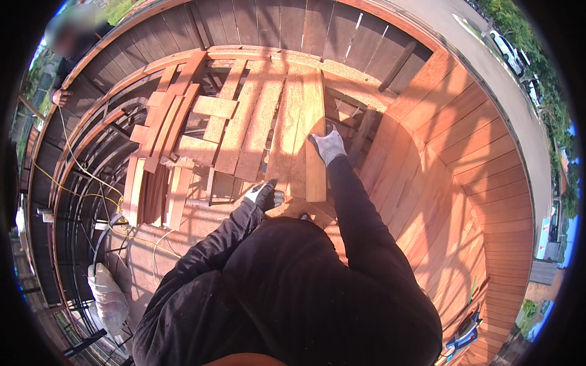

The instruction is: The person installs wooden planks on a curved wooden wall. They position planks, use a nail gun to fasten them, and adjust placement with a coworker assisting nearby. The person also moves a stack of planks and walks around the work area.

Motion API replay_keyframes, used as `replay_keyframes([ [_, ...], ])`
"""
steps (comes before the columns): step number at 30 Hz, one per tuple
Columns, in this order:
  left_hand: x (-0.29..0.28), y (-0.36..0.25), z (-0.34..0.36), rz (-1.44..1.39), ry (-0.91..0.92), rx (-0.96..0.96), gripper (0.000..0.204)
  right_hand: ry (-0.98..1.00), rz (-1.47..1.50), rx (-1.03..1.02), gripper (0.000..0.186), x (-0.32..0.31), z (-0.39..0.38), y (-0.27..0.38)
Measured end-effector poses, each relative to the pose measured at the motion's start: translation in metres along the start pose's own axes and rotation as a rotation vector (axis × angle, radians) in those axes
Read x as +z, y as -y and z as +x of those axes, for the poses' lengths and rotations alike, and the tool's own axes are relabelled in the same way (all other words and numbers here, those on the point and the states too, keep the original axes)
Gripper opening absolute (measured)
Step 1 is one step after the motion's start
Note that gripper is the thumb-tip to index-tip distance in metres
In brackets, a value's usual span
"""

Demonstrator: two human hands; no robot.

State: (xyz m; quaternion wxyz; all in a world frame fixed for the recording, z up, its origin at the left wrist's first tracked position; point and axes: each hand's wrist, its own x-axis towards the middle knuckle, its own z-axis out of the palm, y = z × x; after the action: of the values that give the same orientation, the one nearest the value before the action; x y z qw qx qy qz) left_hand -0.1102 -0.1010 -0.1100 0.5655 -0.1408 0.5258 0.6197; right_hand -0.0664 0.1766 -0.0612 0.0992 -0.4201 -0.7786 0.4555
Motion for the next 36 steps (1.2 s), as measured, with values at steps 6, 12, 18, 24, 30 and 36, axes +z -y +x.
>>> replay_keyframes([
  [6, 0.020, -0.050, -0.071, 0.797, 0.075, 0.481, 0.037, 0.045, 0.768, 0.065, 0.057, 0.017, -0.016, -0.004],
  [12, 0.024, -0.077, -0.093, 1.418, -0.066, 0.709, 0.048, -0.379, -0.054, -0.189, 0.050, 0.005, -0.024, 0.012],
  [18, 0.042, -0.078, -0.087, 1.595, 0.041, 0.797, 0.047, -0.273, -0.465, -0.089, 0.080, -0.002, -0.060, 0.092],
  [24, 0.041, -0.070, -0.083, 1.580, -0.048, 0.888, 0.049, -0.301, -0.238, -0.120, 0.091, 0.029, -0.045, 0.075],
  [30, 0.042, -0.064, -0.079, 1.658, -0.108, 0.945, 0.060, -0.120, 0.035, -0.112, 0.078, 0.036, 0.004, 0.018],
  [36, 0.040, -0.070, -0.065, 1.785, -0.097, 1.103, 0.091, -0.242, 0.020, -0.130, 0.073, 0.046, 0.016, 0.003],
])
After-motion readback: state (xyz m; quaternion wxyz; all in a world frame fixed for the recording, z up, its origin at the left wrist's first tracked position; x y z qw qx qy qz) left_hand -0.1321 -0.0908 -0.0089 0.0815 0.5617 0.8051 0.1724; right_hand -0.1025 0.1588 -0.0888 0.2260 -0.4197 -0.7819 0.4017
